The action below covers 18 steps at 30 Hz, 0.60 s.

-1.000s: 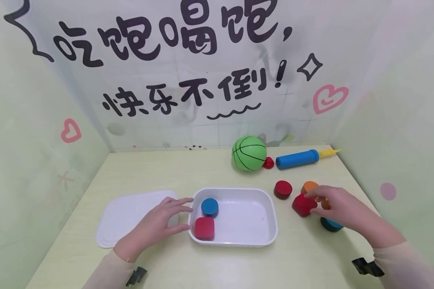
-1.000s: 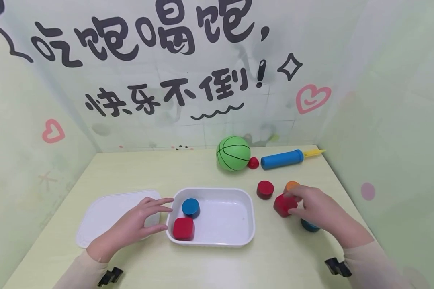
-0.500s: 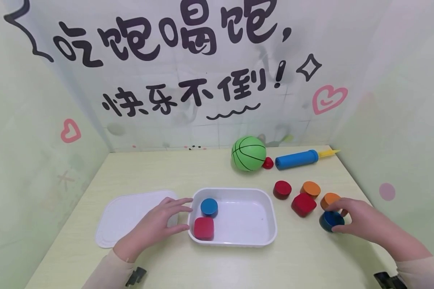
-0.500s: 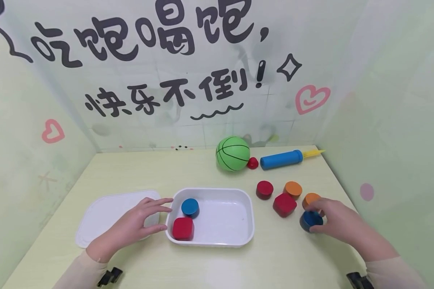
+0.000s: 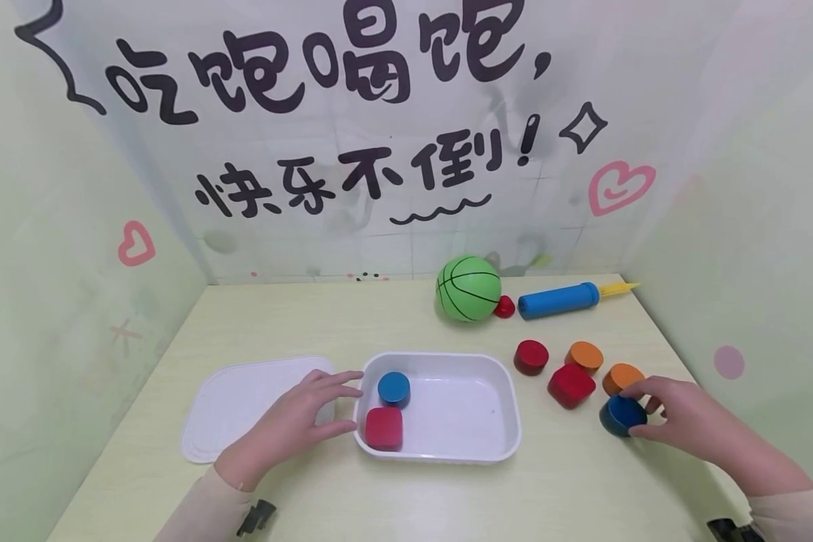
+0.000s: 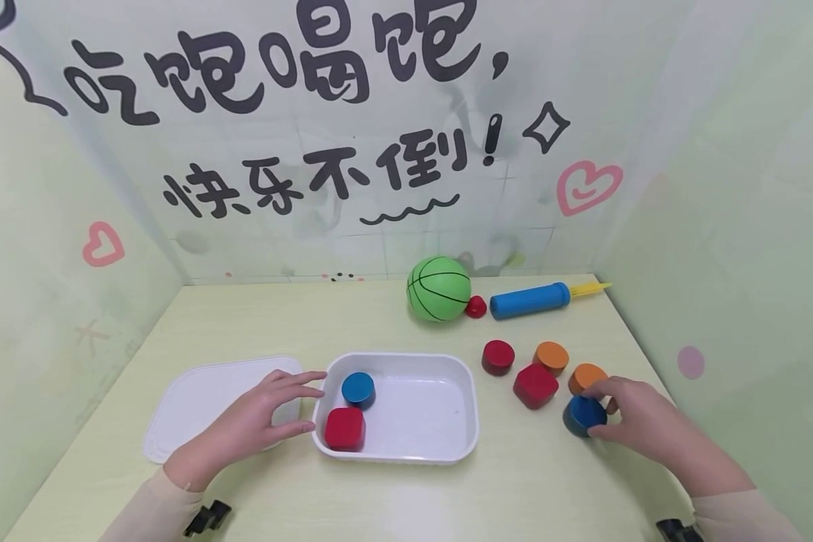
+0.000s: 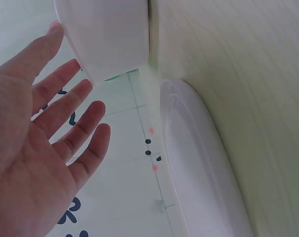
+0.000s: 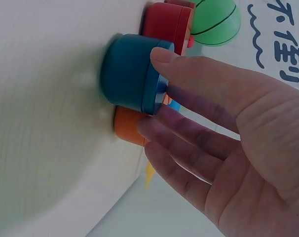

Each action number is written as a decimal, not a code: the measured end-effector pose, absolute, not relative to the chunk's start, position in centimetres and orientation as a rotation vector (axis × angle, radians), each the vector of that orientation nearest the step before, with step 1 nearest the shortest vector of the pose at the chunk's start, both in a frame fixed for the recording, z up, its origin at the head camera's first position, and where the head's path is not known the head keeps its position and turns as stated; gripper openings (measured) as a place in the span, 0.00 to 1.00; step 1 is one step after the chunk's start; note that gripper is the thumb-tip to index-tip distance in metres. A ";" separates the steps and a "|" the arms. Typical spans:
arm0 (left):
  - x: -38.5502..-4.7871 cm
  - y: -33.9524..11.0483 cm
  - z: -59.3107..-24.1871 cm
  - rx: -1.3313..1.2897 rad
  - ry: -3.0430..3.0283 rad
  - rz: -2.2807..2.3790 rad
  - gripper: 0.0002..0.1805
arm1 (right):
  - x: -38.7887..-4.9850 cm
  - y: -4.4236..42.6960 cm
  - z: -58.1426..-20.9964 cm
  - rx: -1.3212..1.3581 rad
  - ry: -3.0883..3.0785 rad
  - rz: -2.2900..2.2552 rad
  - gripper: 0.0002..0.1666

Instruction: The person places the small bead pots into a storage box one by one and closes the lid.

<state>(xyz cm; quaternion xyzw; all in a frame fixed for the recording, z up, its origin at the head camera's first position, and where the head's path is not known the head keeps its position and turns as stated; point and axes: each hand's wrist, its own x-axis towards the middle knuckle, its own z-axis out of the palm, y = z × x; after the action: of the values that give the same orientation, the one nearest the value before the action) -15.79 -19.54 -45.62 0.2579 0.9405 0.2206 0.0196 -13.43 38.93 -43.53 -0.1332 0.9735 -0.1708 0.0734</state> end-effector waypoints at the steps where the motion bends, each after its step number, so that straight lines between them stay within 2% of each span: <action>1: -15.8 -19.5 -45.6 0.798 2.916 0.685 0.29 | -13.4 38.9 -43.6 -0.409 2.930 -0.508 0.30; 10: -15.7 -19.5 -45.6 0.819 2.915 0.688 0.29 | -13.1 38.1 -43.8 -0.542 3.006 -0.533 0.29; 18: -15.8 -19.6 -45.6 0.816 2.914 0.684 0.29 | -13.2 35.6 -41.8 -0.664 3.064 -0.549 0.29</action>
<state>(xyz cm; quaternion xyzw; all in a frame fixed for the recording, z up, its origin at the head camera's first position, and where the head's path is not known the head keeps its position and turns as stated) -15.77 -19.55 -45.64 0.2630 0.9391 0.2205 0.0194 -13.22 35.63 -41.81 -0.2085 0.9625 -0.1726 -0.0206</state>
